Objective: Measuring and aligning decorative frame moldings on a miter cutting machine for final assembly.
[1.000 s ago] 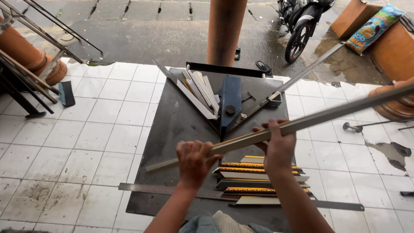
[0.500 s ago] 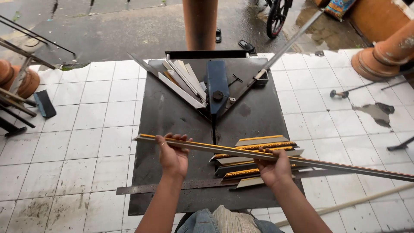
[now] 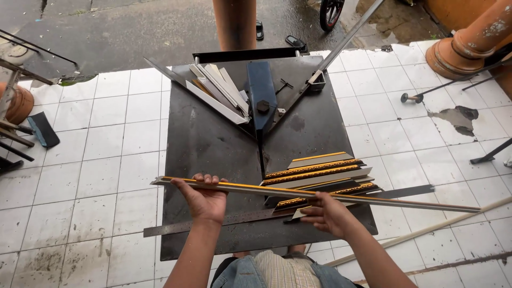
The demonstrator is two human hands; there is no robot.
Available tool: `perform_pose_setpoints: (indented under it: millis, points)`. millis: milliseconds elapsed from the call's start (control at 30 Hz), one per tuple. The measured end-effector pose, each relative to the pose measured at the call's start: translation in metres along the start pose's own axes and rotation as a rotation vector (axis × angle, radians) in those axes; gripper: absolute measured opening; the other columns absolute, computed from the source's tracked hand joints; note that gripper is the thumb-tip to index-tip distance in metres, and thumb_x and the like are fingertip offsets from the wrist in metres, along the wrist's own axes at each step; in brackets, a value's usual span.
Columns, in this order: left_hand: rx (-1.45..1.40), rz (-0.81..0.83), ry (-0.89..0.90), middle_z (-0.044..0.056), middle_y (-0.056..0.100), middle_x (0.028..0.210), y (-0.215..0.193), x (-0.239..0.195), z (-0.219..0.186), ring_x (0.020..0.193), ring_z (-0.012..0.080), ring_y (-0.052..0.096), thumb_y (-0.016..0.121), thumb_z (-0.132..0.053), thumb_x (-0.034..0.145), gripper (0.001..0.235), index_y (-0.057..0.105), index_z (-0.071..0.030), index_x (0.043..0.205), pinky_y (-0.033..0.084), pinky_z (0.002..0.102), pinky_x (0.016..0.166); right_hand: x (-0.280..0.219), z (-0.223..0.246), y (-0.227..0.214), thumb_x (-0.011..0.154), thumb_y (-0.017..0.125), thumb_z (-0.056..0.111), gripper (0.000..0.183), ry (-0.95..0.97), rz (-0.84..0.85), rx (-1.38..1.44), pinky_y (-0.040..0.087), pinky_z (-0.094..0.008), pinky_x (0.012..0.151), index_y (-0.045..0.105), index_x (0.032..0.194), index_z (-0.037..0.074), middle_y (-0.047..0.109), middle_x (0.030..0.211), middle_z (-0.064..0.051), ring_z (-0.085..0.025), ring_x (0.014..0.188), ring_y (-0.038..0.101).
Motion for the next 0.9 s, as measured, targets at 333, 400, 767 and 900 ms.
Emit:
perform_pose_setpoints:
  millis: [333,400,767,900]
  points:
    - [-0.072,-0.111,0.000,0.000,0.042,0.056,-0.017,-0.002,0.019,0.054,0.0159,0.042,0.042,-0.066,0.079,0.054,0.045,-0.016,0.060,0.036,0.033,0.067,-0.014,0.030,-0.006,0.083,0.050,0.040,0.028,-0.315,-0.307,-1.376,0.045,-0.025,0.056,0.070,0.083,0.020,0.069,0.073,0.006,-0.009,0.067,0.061]
    - [-0.079,-0.104,-0.017,0.000,0.042,0.056,-0.012,-0.002,0.026,0.055,0.0167,0.042,0.040,-0.067,0.079,0.055,0.045,-0.016,0.060,0.038,0.035,0.070,-0.007,0.014,0.000,0.081,0.050,0.034,0.025,-0.466,-0.129,-1.584,0.051,-0.028,0.072,0.066,0.100,0.029,0.067,0.095,0.011,-0.009,0.086,0.062]
    - [0.029,-0.147,-0.179,0.001,0.050,0.077,-0.015,-0.011,0.064,0.085,0.0224,0.050,0.041,-0.065,0.080,0.048,0.048,-0.017,0.075,0.037,0.037,0.087,0.052,-0.030,-0.023,0.082,0.052,0.022,0.028,-1.279,-0.296,-1.815,0.045,-0.034,0.034,0.055,0.110,0.023,0.058,0.099,0.003,-0.021,0.058,0.059]
    - [0.018,-0.149,-0.182,0.001,0.050,0.078,-0.011,-0.012,0.064,0.087,0.0231,0.049,0.041,-0.064,0.081,0.048,0.047,-0.017,0.074,0.036,0.040,0.090,0.053,-0.029,-0.022,0.077,0.053,0.019,0.027,-1.233,-0.241,-1.819,0.041,-0.033,0.033,0.057,0.103,0.021,0.056,0.092,0.001,-0.021,0.057,0.059]
Point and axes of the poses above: each hand's wrist, its own x-axis towards the middle knuckle, its own y-axis out of the palm, z = x × y, the point moved 3 cm from there along x, towards the middle knuckle
